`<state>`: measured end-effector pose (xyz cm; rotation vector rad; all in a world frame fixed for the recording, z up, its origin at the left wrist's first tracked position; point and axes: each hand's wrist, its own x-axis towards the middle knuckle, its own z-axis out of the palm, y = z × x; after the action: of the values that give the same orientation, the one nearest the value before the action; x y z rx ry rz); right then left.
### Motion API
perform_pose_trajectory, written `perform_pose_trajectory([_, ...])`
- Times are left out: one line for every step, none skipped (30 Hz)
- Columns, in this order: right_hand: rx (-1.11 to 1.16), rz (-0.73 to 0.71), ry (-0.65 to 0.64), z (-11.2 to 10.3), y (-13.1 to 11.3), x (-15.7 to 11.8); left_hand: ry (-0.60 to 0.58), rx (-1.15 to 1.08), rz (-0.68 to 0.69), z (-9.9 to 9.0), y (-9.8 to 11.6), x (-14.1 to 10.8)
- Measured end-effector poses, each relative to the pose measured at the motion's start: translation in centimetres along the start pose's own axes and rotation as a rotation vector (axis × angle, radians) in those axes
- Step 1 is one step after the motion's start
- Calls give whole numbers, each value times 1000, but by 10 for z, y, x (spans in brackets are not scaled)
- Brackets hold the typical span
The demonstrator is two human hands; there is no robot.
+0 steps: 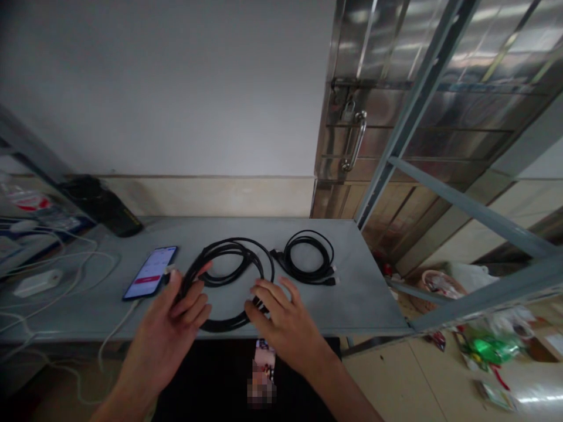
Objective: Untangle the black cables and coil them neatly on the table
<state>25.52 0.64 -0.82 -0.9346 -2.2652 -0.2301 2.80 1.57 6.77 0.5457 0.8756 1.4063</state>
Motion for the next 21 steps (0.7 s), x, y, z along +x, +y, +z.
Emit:
perform_pose_trajectory([10,46,60,1,0,-5,28,-14,13,0,-2,2])
perform_pose_trajectory([49,111,120,4,-2,-9,56,-31,25,1,-5,4])
perform_pose_trajectory([124,199,185,8,-7,-13,85,-54,41,1,-8,6])
perform_pose_trajectory([240,313,261,13,-14,-16,111,-80,59,2,-12,8])
perform_pose_trajectory([392,436,339,19,-24,-19,135,-106,80,4,-16,11])
perform_pose_trajectory([573,562,404,25,-35,-21,153,-131,102,6,-20,13])
perform_pose_trajectory([769,676,442,31,-46,-22,165,-153,122,9,-24,14])
perform_pose_trajectory([958,754,445,36,-57,-22,169,-171,140,13,-28,16])
perform_pose_trajectory([1123,808,441,40,-66,-21,167,-186,151,16,-33,16])
perform_pose_trajectory([1255,833,427,43,-72,-18,159,-197,149,20,-37,17])
perform_pose_trajectory([1341,849,422,45,-76,-15,146,-206,139,23,-42,16])
perform_pose_trajectory([1382,879,435,47,-75,-10,129,-211,121,26,-47,15])
perform_pose_trajectory([1392,926,465,48,-72,-4,110,-212,93,28,-53,14])
perform_pose_trajectory([1390,986,508,50,-66,1,93,-209,60,28,-57,13])
perform_pose_trajectory([1389,1052,555,51,-58,7,78,-202,25,28,-62,11])
perform_pose_trajectory([1394,1111,599,53,-49,12,67,-190,-9,26,-65,10])
perform_pose_trajectory([1408,1148,630,54,-40,16,58,-175,-39,24,-68,10])
perform_pose_trajectory([1424,1159,643,54,-32,20,47,-155,-62,21,-69,10])
perform_pose_trajectory([1424,1152,641,54,-25,22,29,-132,-75,18,-69,11])
perform_pose_trajectory([1407,1137,624,53,-20,24,4,-105,-73,14,-67,13])
perform_pose_trajectory([1374,1120,602,52,-16,26,-25,-76,-59,11,-65,16])
